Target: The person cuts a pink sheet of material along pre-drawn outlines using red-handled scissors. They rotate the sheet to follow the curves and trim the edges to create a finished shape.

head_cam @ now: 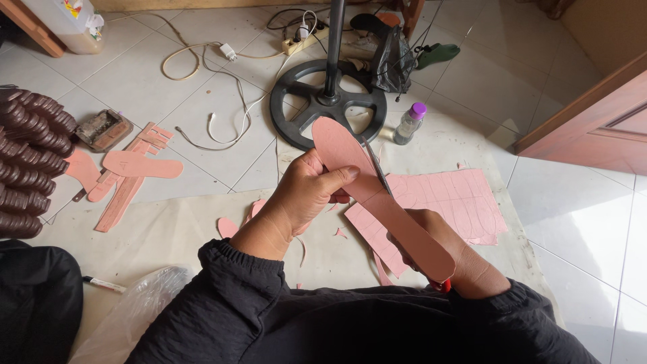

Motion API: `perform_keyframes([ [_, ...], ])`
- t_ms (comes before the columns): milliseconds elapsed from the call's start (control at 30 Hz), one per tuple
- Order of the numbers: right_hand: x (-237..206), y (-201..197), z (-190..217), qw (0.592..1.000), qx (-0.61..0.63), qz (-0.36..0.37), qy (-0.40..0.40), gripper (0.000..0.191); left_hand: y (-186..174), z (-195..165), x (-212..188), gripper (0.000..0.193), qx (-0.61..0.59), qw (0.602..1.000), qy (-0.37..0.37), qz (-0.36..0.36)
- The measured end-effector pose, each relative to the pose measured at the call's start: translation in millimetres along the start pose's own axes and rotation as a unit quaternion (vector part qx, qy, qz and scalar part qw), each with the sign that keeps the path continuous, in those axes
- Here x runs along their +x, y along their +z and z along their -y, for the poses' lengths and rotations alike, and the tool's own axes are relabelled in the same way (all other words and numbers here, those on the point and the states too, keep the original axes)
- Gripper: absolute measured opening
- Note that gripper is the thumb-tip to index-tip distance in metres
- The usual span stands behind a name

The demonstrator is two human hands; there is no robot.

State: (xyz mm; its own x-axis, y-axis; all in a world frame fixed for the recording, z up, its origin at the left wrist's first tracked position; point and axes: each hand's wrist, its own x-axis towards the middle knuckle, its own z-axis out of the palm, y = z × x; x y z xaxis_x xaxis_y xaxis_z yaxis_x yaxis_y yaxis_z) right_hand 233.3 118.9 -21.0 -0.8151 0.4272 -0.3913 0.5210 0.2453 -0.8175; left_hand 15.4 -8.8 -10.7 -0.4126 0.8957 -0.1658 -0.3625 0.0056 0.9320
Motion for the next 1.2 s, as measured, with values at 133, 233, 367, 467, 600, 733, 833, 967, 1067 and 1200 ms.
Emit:
perform_keyframes([
  [133, 2.9, 4.1, -4.1, 1.000, 0.024, -0.012, 0.002, 0.024, -1.4, 0.3, 0.2, 0.029, 0.000, 1.000, -0.001, -0.002],
  [233, 4.0, 6.0, -5.3, 0.999, 0.033, -0.010, -0.007, 0.025, -2.2, 1.5, 1.3, 0.028, -0.005, 1.000, -0.001, -0.002],
  [367, 4.3, 9.7, -4.6, 0.997, 0.053, -0.028, 0.051, 0.028, -3.3, 1.4, 2.1, 0.028, 0.001, 1.000, 0.001, -0.001],
  [467, 4.4, 10.4, -1.4, 0.996, 0.064, -0.021, 0.055, 0.026, -2.1, 0.6, 1.9, 0.028, 0.001, 1.000, 0.001, 0.001],
  [600, 0.2, 12.4, 7.6, 0.997, 0.079, -0.008, -0.021, 0.024, 0.5, 0.7, -0.2, 0.032, -0.035, 0.999, -0.012, 0.031],
  [733, -6.0, 11.7, 20.2, 0.995, 0.101, -0.018, 0.022, 0.026, 3.9, 2.8, -0.3, 0.032, 0.003, 1.000, -0.023, 0.021],
  [833, -8.3, 9.8, 26.7, 0.995, 0.077, -0.027, 0.054, 0.027, 3.1, 4.1, 0.0, 0.033, 0.009, 0.999, -0.024, 0.032],
  [967, -6.7, 10.4, 25.4, 0.997, 0.069, -0.042, 0.011, 0.019, 3.7, 6.8, 1.3, 0.032, 0.000, 1.000, -0.013, 0.022],
  [1067, -4.0, 8.1, 20.0, 0.997, 0.054, -0.048, 0.021, 0.018, 4.6, 7.7, 2.2, 0.031, -0.001, 1.000, -0.008, 0.018],
  [1200, -0.8, 8.4, 12.8, 0.997, 0.064, -0.044, 0.023, 0.018, 4.2, 7.1, 1.6, 0.030, -0.001, 1.000, -0.005, 0.023],
])
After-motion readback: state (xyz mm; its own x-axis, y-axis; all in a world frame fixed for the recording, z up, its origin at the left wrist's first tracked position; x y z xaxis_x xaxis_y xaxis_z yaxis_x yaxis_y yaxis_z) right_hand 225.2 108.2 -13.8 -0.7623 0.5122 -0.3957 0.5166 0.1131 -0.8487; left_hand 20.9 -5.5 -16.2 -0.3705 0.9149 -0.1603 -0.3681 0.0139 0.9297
